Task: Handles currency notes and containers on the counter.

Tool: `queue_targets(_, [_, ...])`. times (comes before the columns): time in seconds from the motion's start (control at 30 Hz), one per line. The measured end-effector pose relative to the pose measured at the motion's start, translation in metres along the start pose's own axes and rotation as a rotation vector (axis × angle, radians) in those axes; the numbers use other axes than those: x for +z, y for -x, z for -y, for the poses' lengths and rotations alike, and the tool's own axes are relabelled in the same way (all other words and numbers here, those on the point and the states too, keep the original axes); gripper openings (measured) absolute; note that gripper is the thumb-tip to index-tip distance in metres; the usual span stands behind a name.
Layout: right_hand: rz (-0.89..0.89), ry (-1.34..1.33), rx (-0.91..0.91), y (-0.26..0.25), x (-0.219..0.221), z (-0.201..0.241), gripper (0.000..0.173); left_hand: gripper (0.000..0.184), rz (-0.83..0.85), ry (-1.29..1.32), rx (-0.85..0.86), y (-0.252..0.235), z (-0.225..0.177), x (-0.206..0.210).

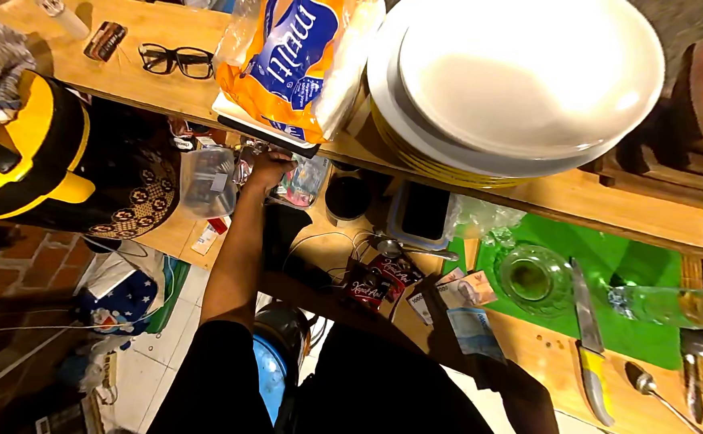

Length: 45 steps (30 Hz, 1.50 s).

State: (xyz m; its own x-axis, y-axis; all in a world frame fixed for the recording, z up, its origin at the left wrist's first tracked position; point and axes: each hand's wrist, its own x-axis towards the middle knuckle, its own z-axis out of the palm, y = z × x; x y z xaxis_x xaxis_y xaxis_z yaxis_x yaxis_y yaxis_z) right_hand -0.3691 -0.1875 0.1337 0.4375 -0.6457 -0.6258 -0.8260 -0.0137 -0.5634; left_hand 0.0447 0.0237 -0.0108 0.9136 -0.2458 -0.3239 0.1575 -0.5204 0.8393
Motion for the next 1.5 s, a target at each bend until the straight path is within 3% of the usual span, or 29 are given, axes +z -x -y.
queue_targets(0.03, [0.01,0.064,-0.009,-0.011,-0.003,-0.018,0.014,0.029,-0.001,-0.003,-0.006,0.0,-0.001,0.001])
queue_targets(0.07, [0.02,0.09,-0.146,-0.032,-0.008,-0.064,0.013,0.029,-0.001,-0.011,-0.013,0.0,-0.002,0.002])
queue_targets(0.1, [0.002,-0.014,-0.484,-0.067,-0.014,-0.139,0.016,0.03,-0.005,-0.02,-0.02,0.0,-0.003,0.002])
queue_targets(0.13, [-0.005,-0.061,-0.518,-0.088,-0.017,-0.181,0.019,0.031,-0.006,-0.027,-0.022,0.0,-0.003,0.003])
queue_targets(0.17, [-0.017,-0.078,-0.441,-0.095,-0.019,-0.197,0.02,0.031,-0.008,-0.034,-0.018,-0.001,-0.003,0.003])
queue_targets(0.23, [-0.033,-0.083,-0.322,-0.096,-0.019,-0.199,0.02,0.03,-0.022,-0.054,-0.003,-0.003,-0.001,0.004])
queue_targets(0.43, [-0.024,-0.075,-0.301,-0.093,-0.02,-0.192,0.021,0.029,-0.177,-0.094,-0.046,-0.009,0.002,-0.001])
queue_targets(0.53, [0.001,-0.101,-0.29,-0.093,-0.02,-0.194,0.021,0.028,-0.131,-0.039,-0.079,-0.002,-0.004,-0.006])
queue_targets(0.63, [0.018,-0.09,-0.342,-0.097,-0.019,-0.197,0.024,0.037,-0.093,-0.209,-0.012,0.002,-0.005,-0.004])
queue_targets(0.77, [0.087,0.025,0.041,-0.07,-0.025,-0.109,0.024,0.029,-0.228,-0.34,0.134,0.003,-0.001,-0.013])
queue_targets(0.87, [-0.014,-0.066,-0.263,-0.095,-0.022,-0.186,0.024,0.029,-0.265,-0.247,0.076,0.024,-0.007,-0.035])
queue_targets(1.0, [-0.058,-0.147,-0.33,-0.101,-0.022,-0.214,0.024,0.026,-0.239,-0.088,0.08,0.076,-0.002,-0.049])
queue_targets(1.1, [-0.101,-0.209,-0.341,-0.1,-0.021,-0.218,0.021,0.016,-0.135,-0.044,0.141,0.121,0.007,-0.031])
queue_targets(1.2, [-0.128,-0.223,-0.337,-0.096,-0.027,-0.217,0.025,0.01,0.07,-0.039,0.159,0.168,0.006,0.006])
queue_targets(1.5, [-0.323,-0.487,-0.369,-0.092,-0.051,-0.242,0.014,0.012,0.49,0.114,0.195,0.222,0.009,0.183])
